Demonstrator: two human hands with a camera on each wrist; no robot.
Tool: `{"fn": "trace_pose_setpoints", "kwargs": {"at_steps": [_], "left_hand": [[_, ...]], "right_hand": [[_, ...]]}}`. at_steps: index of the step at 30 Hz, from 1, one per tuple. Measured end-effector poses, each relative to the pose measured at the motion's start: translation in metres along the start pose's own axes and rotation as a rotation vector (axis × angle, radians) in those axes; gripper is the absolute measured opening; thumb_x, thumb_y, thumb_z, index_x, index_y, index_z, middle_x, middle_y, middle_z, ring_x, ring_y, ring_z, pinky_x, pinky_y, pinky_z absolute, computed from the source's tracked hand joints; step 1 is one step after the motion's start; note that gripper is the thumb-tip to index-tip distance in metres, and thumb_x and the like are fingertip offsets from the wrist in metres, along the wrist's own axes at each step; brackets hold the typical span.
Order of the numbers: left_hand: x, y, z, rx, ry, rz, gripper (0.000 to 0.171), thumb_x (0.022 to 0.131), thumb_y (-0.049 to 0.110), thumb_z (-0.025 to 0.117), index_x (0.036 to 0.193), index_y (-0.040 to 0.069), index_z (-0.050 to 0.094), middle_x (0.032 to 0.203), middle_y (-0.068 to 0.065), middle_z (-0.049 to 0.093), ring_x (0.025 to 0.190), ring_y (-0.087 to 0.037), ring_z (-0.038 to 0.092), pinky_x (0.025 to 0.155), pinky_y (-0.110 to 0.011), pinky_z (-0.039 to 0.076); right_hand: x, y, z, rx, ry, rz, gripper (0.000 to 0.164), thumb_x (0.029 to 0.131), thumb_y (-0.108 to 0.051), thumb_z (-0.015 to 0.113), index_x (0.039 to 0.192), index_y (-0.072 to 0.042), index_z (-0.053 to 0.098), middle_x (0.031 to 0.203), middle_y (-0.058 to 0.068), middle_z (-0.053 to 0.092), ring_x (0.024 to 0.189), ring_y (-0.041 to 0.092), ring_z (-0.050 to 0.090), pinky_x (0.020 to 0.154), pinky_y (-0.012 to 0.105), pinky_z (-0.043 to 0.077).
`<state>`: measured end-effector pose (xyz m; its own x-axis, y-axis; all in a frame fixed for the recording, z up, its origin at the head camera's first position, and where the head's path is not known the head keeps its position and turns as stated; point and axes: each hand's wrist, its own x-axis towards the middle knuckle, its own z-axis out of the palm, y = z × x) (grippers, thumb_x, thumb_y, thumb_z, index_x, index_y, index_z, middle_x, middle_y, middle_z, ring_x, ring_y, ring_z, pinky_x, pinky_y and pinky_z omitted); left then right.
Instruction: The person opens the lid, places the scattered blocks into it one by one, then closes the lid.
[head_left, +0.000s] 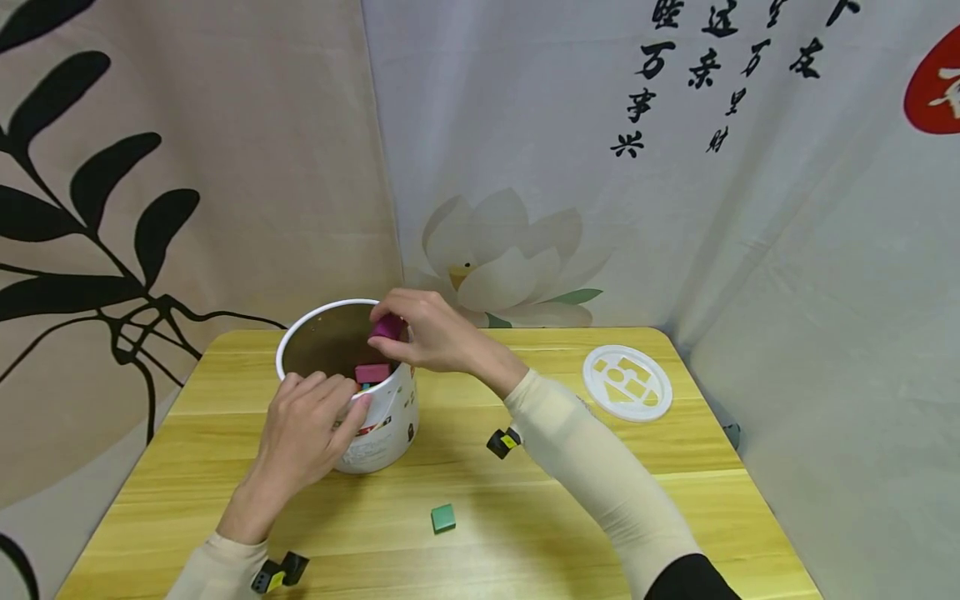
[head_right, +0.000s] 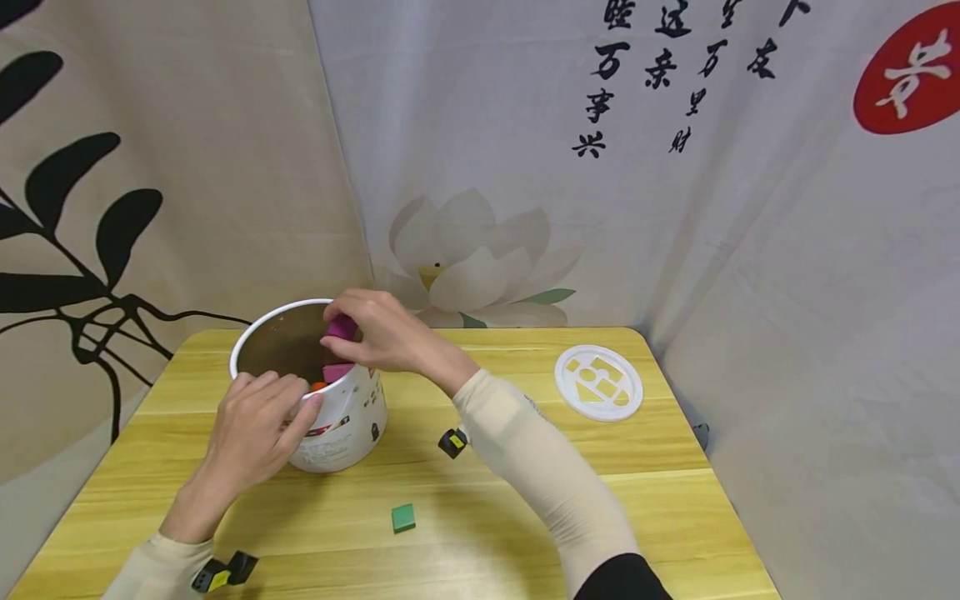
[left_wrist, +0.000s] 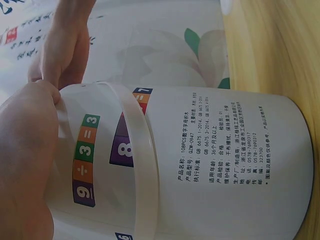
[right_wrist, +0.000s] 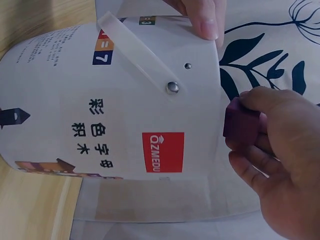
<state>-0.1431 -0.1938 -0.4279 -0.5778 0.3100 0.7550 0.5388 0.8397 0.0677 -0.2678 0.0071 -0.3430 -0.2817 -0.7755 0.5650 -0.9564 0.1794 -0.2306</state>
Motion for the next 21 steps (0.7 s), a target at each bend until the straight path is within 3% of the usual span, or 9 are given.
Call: {"fn": "trace_pose_setpoints", "kwargs": {"at_steps": [10, 21], "left_hand": [[0.000, 0.000, -0.001, 0.001, -0.010, 0.001, 0.034, 0.098, 0.035, 0.049, 0.071, 0.014, 0.048, 0.062, 0.003, 0.052, 0.058, -0.018, 0.042, 0.059, -0.036, 0.026], [0.000, 0.000, 0.000, -0.004, 0.002, 0.003, 0.034, 0.099, 0.034, 0.049, 0.071, 0.014, 0.047, 0.061, 0.003, 0.051, 0.057, -0.018, 0.042, 0.059, -0.037, 0.026]], "right_hand": [[0.025, 0.001, 0.014, -0.050, -0.131, 0.094, 0.026, 0.094, -0.027, 0.073, 0.110, -0.006, 0.072, 0.100, -0.002, 0.068, 0.084, 0.006, 0.056, 0.074, 0.017, 0.046], [0.036, -0.001, 0.024, -0.066, -0.194, 0.094, 0.030, 0.095, -0.028, 0.072, 0.114, -0.004, 0.072, 0.104, 0.000, 0.069, 0.090, 0.008, 0.060, 0.081, 0.019, 0.048]]}}
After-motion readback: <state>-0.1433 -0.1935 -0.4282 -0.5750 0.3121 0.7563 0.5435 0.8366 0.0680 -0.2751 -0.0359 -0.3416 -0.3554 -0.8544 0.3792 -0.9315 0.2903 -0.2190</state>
